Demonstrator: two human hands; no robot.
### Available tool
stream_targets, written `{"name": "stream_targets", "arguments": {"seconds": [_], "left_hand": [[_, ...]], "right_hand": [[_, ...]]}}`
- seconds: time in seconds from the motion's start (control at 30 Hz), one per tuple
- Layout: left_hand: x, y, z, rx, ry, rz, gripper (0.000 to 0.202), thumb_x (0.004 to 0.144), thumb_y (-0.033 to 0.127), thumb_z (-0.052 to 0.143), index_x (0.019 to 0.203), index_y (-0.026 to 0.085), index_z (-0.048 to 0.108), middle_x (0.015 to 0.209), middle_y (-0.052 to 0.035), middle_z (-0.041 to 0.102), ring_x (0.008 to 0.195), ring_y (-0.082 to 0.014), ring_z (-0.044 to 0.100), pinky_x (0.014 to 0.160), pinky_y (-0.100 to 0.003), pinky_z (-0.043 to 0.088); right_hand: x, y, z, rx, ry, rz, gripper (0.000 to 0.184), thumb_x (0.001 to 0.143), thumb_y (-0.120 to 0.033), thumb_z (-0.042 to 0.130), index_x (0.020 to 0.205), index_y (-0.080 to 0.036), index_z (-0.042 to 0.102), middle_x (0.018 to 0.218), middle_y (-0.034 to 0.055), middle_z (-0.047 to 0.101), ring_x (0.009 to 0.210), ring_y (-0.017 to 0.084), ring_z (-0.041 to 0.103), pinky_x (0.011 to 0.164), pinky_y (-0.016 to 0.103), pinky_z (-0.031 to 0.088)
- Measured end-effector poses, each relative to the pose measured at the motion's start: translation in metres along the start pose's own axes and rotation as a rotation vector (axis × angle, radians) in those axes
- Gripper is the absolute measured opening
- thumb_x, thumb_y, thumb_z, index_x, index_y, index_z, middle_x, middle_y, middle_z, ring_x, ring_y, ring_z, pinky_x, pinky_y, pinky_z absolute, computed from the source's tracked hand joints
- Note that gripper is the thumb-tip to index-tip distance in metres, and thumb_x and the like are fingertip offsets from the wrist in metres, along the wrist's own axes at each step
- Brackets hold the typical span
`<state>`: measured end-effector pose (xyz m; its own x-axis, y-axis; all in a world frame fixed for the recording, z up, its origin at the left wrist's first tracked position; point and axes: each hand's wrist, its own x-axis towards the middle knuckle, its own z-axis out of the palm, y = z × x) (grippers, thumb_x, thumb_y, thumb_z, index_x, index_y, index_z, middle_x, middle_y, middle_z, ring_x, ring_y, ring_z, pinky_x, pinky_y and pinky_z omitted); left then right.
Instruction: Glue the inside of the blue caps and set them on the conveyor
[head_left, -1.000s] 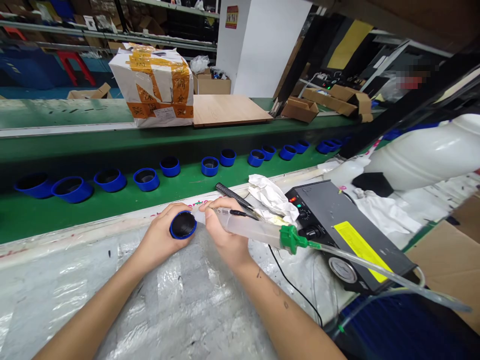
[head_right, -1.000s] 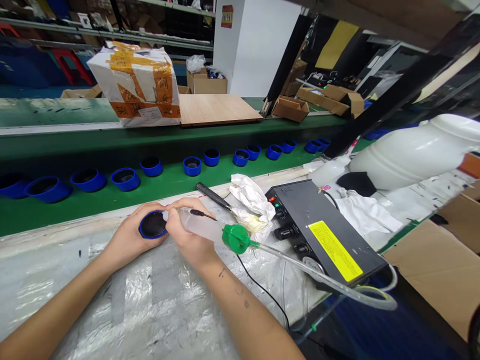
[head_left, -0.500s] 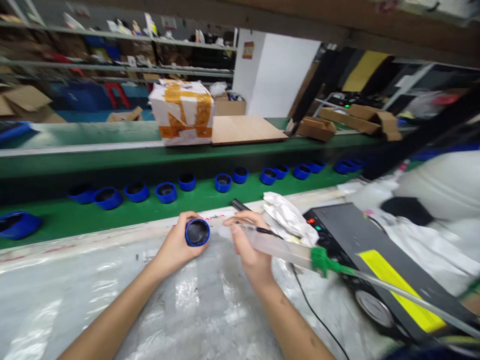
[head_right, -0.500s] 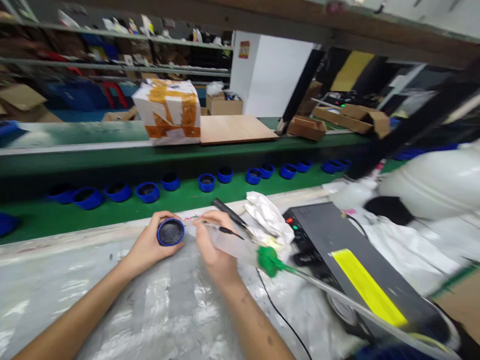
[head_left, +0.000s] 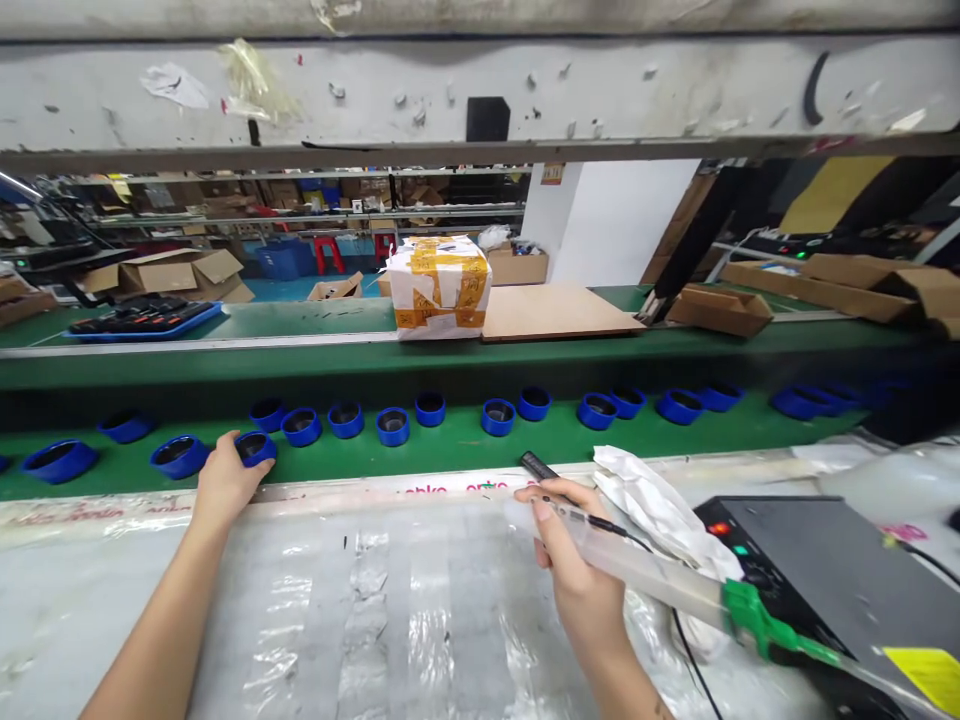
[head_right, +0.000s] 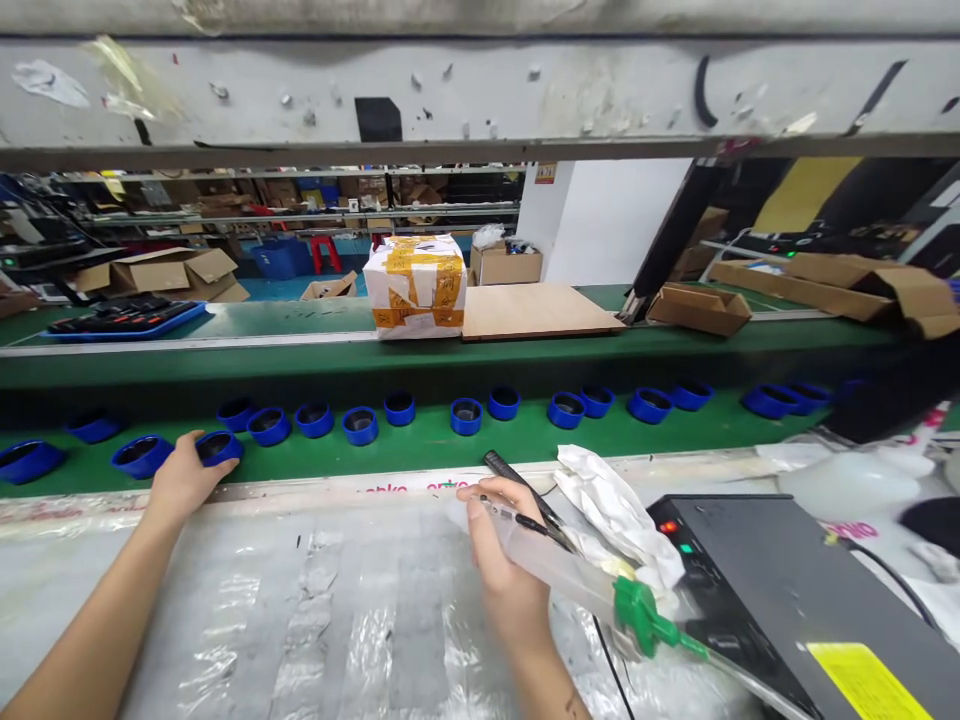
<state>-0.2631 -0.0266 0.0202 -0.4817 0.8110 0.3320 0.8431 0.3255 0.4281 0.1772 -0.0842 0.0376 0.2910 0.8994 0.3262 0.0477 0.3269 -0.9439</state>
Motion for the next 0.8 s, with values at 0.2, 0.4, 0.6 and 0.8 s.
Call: {"name": "stream_targets", "arguments": {"seconds": [0.2,0.4,0.6,0.8], "left_hand": [[-0.016,0.044,0.021,0.2,0.159,0.222,0.023,0.097,0.03,0.058,0.115,0.019,0.069,0.154,-0.0225,0.035,0.144,-0.0573,0.026,0.101,-0.077,0.034],[-0.033,0.087,0.012,-0.146,0.151,0.417,0.019,0.089,0.024,0.063,0.073,0.017,0.057,0.137,-0.018,0.047,0.135,-0.0409,0.048,0.108,-0.057,0.044],[-0.116,0.158,0.026,-0.56,-0.381,0.634,0.044,0.074,0.02,0.072,0.116,0.024,0.06,0.12,-0.0069,0.065,0.112,-0.0259,0.066,0.098,-0.038,0.055],[-0.147,0.169,0.054,-0.652,-0.528,0.592,0.054,0.072,0.016,0.072,0.124,0.023,0.06,0.123,-0.0073,0.071,0.112,-0.0274,0.069,0.1,-0.041,0.056]], "right_hand": [[-0.001,0.001,0.001,-0.046,-0.021,-0.013,0.021,0.093,-0.041,0.068,0.098,-0.021,0.066,0.094,0.0065,0.077,0.045,0.01,0.052,0.043,0.026,0.044],[-0.003,0.006,-0.002,-0.035,-0.005,-0.056,0.015,0.094,-0.036,0.066,0.1,-0.023,0.067,0.098,0.0063,0.077,0.052,0.013,0.058,0.046,0.026,0.044],[-0.01,0.003,-0.001,0.103,-0.082,-0.109,0.006,0.095,-0.03,0.065,0.1,-0.027,0.063,0.096,0.0016,0.076,0.046,0.009,0.051,0.044,0.025,0.043],[-0.008,-0.006,0.008,0.034,-0.176,-0.191,0.01,0.09,-0.018,0.066,0.095,-0.026,0.063,0.091,0.0019,0.079,0.082,0.019,0.075,0.071,0.03,0.059]]}}
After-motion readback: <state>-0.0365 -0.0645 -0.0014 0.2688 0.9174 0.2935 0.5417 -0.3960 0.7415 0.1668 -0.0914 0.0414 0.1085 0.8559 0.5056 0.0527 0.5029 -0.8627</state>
